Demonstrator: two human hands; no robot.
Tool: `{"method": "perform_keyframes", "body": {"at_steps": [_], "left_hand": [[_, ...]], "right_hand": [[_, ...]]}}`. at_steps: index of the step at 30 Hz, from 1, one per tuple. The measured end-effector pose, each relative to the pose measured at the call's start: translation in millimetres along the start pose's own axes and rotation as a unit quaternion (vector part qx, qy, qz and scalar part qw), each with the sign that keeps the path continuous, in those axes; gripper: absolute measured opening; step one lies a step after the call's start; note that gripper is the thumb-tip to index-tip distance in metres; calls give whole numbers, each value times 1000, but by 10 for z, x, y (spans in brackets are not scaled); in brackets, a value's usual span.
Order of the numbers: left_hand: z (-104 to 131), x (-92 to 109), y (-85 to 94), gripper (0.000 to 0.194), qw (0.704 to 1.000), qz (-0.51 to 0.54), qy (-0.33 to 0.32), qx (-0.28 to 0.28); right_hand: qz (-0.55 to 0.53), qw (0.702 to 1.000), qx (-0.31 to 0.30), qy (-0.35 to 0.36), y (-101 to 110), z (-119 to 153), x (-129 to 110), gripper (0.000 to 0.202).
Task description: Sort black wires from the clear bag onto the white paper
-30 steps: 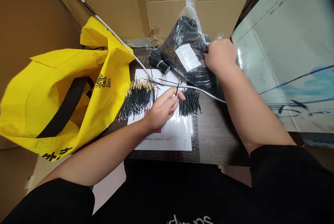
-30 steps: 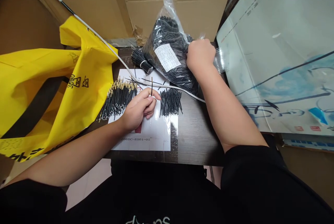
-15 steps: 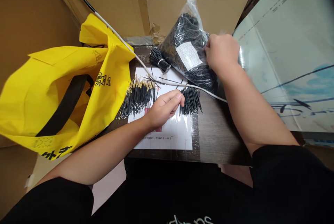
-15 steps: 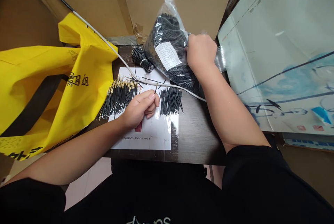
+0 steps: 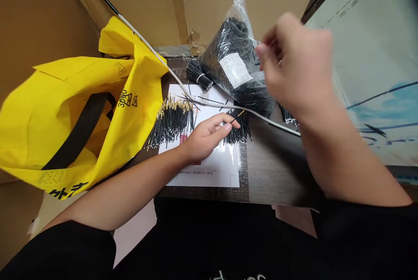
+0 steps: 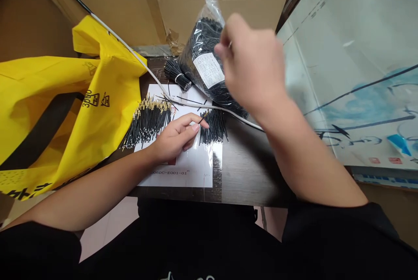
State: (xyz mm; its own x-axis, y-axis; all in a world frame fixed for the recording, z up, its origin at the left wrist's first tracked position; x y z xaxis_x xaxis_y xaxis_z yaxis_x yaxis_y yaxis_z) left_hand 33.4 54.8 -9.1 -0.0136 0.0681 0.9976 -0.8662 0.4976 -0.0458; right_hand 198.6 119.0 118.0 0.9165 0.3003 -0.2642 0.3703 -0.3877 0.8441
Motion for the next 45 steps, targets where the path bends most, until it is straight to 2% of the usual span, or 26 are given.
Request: {"method": "perform_keyframes", "body": {"at_steps": [1,4,7,10,14,23,35,45], "left_hand": [[-2,9,20,28,1000,-11,-3,12],[-7,15,102,28,997,-54,-1,61],[-11,21,159,28,990,-101,5,95],[-14,96,169,26,982,-146,-37,115],[2,179,167,25,970,-181,-79,140],[32,223,126,25,969,-197,-63,136],[-21,183,201,25,939,-275,-110,173],[-23,196,211,25,936,-280,-114,178]], "right_hand": [[-24,999,37,23,-49,108,-49,17],[-125,985,86,84,-259,469,-101,18],[-176,973,112,103,-382,735,-41,16],[-204,960,121,148,-420,841,-19,10],[-232,941,139,202,-423,852,-9,8],[-264,924,162,224,-455,911,-16,2],[-276,927,125,222,-558,889,18,2],[-241,939,109,221,-602,884,40,9]]}}
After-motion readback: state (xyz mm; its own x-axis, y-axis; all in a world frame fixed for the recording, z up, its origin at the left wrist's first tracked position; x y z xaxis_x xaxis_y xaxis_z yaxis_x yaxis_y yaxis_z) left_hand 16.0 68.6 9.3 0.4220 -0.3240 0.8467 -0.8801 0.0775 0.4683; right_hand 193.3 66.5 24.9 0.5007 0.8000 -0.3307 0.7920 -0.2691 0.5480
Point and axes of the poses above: each hand's wrist, its own z-axis away from the middle knuckle, its own y-axis out of the back of the hand, x = y × z, the point moved 6 cm from there along -z, towards the middle knuckle, and after that the axes turned 4 degrees about x, right-handed, at the moved point
